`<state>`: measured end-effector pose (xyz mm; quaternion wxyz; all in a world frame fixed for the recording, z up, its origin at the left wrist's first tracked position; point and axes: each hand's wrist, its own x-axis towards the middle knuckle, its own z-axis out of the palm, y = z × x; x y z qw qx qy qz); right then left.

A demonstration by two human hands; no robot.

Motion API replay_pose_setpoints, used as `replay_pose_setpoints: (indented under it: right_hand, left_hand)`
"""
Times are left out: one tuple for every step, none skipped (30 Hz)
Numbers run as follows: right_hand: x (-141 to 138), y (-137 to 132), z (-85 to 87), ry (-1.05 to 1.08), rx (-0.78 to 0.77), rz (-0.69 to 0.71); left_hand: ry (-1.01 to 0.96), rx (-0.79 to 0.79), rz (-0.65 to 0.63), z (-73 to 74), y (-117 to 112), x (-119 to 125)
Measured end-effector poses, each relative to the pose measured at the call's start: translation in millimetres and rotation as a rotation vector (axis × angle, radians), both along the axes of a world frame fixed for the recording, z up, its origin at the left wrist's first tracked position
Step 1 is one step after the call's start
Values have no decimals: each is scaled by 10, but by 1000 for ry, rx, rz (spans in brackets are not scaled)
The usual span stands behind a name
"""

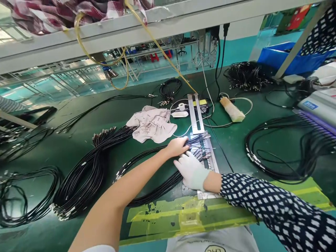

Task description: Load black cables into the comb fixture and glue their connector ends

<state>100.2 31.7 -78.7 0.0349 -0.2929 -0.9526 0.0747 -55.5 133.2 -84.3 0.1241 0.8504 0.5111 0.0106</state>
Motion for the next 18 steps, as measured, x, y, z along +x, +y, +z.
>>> replay_pose_setpoints:
  right_hand:
    - [-83, 51, 15, -41, -10, 0]
    - [-133, 78, 25, -57, -27, 6]
    - [-160, 75, 32, -58, -43, 13]
    - [-171, 44, 40, -61, -59, 14]
    - [-171, -8, 52, -62, -76, 9]
    - [-162, -67, 68, -64, -98, 3]
    - [-140, -118, 89, -73, -125, 3]
    - [-100, -144, 115, -77, -161, 14]
    - [-36, -131, 143, -57, -201, 24]
    - [58, -68, 168, -1, -240, 26]
    - [181, 50, 184, 88, -267, 0]
    - [329, 219, 184, 220, -276, -70]
    - [492, 427, 161, 359, -262, -174]
    - [657, 657, 111, 463, -213, -361]
    - [810, 886, 34, 516, -166, -519]
    - [939, 1096, -67, 526, -147, -590]
    - [1036, 1269, -182, 524, -148, -618]
    - [1098, 1397, -302, 528, -148, -637]
  left_hand:
    - [2, 13, -39, 72, 6, -8]
    - [3, 26, -77, 149, 11, -39]
    - [2, 39, -113, 216, 15, -80]
    - [-1, 49, -148, 264, 19, -120]
    - [-4, 54, -181, 284, 22, -150]
    - [-9, 57, -209, 269, 23, -165]
    - [-14, 59, -232, 223, 21, -166]
    - [-20, 60, -249, 150, 17, -160]
    - [-27, 62, -259, 60, 12, -153]
    - [-36, 65, -262, -36, 6, -154]
    - [-46, 70, -255, -129, 2, -168]
    - [-54, 76, -240, -210, 0, -196]
    - [-61, 82, -217, -274, 0, -237]
    - [-64, 86, -189, -319, 2, -285]
    - [-65, 86, -162, -343, 1, -334]
    - [-64, 83, -136, -349, -5, -376]
    - [-63, 74, -114, -340, -20, -407]
    - [-63, 60, -97, -319, -46, -425]
